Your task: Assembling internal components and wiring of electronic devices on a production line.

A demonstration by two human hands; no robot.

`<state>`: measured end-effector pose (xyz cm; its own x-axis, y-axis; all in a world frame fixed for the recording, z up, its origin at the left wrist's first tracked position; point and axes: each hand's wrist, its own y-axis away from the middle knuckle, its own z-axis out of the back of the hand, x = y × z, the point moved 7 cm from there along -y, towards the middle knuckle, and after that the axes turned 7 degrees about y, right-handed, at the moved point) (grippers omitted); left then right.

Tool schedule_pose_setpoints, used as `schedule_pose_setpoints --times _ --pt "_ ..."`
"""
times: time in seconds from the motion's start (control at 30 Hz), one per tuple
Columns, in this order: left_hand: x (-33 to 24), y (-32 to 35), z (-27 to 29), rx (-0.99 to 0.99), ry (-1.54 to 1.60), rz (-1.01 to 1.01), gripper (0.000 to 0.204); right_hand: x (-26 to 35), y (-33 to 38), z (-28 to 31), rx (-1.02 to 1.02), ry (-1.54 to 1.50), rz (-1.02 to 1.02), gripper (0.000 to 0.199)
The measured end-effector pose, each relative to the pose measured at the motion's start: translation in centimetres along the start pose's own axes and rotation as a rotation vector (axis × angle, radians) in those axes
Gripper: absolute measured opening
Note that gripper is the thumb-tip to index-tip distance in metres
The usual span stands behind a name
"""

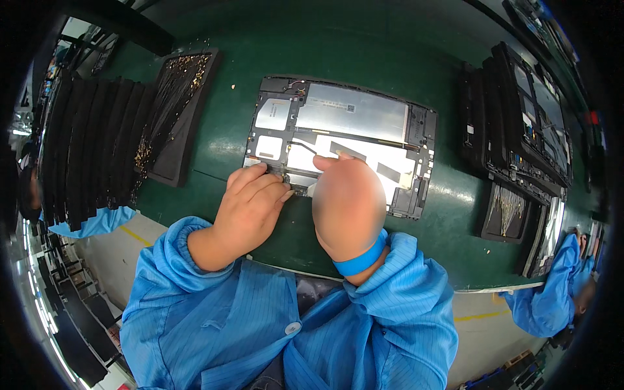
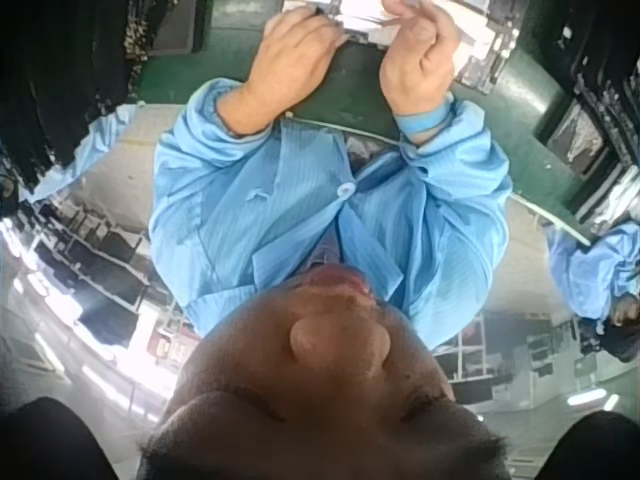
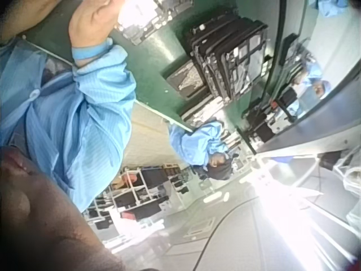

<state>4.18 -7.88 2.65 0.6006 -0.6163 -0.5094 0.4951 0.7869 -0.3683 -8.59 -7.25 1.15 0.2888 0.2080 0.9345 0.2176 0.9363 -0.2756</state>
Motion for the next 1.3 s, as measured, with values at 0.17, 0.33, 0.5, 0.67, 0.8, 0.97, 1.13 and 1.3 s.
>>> schedule_pose_setpoints --times 0.17,0.33,0.5,0.67,0.8,0.97,1.13,1.3 --pt "0.1 0.1 -0.1 0.004 0.030 0.004 0.019 -0.5 0.2 -0.1 0.009 0.004 0.021 0.032" --pt "0.0 0.2 -0.1 0.012 -0.002 -0.014 0.014 -0.7 0.2 -0.2 0.030 -0.001 0.008 0.031" --pt "0.6 0.2 -0.1 0.015 -0.001 -0.001 0.015 1.3 -1.1 -1.6 0.238 0.165 0.090 0.021" --pt "-0.2 0.3 0.1 0.074 -0.055 -0.023 0.018 4.1 -1.4 -2.5 0.318 0.272 0.320 0.019" --pt "-0.8 0.2 0.9 0.006 -0.163 0.001 0.019 1.6 -2.0 -2.1 0.308 0.326 0.049 0.020" --pt "5.4 7.2 -0.6 -0.226 1.018 1.297 0.025 -1.2 -1.7 -0.8 0.165 -0.220 -0.387 0.039" --pt "7.0 6.2 -0.2 -0.580 1.230 1.270 0.023 -1.5 -2.0 0.1 0.087 -0.269 -0.403 0.041" --pt "2.8 6.9 -0.1 -0.011 1.199 1.258 0.034 -2.2 -2.2 0.0 0.107 -0.301 -0.457 0.044"
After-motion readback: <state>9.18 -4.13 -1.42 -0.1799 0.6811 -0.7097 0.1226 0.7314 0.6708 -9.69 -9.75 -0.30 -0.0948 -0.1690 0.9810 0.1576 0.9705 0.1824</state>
